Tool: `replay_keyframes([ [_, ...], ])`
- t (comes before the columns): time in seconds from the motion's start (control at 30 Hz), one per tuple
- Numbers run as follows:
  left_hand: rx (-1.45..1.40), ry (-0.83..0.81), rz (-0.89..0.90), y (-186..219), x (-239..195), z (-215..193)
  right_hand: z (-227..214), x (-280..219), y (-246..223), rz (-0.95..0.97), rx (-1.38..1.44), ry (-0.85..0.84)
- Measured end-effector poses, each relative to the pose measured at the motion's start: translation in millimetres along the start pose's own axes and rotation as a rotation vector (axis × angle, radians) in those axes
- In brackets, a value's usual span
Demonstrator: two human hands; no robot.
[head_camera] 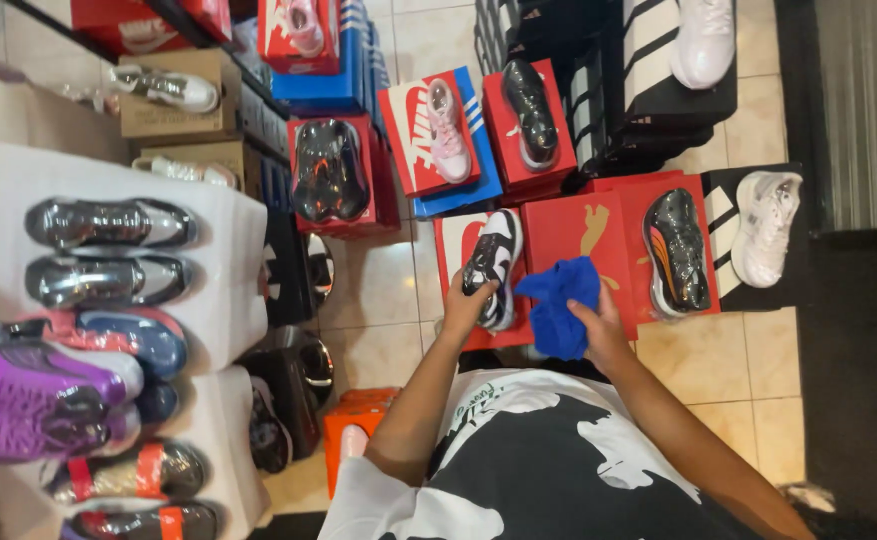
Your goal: Wiping shoe boxes and shoes with a cloth and organizing them in a storage area
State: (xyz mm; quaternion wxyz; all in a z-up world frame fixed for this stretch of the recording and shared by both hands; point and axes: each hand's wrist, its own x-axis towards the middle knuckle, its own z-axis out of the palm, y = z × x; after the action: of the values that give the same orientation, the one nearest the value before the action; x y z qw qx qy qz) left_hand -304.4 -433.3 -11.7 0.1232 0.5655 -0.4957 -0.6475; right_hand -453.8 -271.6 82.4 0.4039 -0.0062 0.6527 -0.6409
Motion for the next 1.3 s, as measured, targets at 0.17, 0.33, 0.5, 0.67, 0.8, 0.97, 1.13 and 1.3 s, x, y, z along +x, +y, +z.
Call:
replay_keyframes([
  [0.17,-0.084,-0.281,0.109,135.3,-106.8,-4.0,29.4,-1.2,-35.1,-0.156,0.154,0.086],
  [0.33,-0.361,-0.424,0.405,150.9,-118.0,27.6,-16.0,21.1,-31.0,0.005,0.513,0.049],
  [0.5,-0.657,-0.513,0.139,159.3,-135.9,69.5,16.4,-47.0,-108.1,-0.445,0.032,-0.041],
  [0.67,-0.811,-0.501,0.128,184.2,-139.9,74.3,-26.4,-62.3,-119.1,-0.903,-0.386,-0.229],
  [0.8,-0.521,-0.569,0.248,208.2,-156.3,74.0,-44.7,-51.1,-124.5,-1.259,-0.688,-0.374],
  [0.97,-0.447,-0.263,0.325,206.1,-187.8,104.9,-14.3,-30.0,-195.8,-1.051,-0.427,-0.395],
  [1.13,-0.604,-0.128,0.391,166.9,-122.8,87.7,-21.7,-43.8,-154.4,-1.112,-0.638,-0.533],
  [1.3,-0.321,-0.13,0.523,190.2,-157.9,90.4,13.9,-45.3,-219.5,-0.403,-0.181,-0.199],
])
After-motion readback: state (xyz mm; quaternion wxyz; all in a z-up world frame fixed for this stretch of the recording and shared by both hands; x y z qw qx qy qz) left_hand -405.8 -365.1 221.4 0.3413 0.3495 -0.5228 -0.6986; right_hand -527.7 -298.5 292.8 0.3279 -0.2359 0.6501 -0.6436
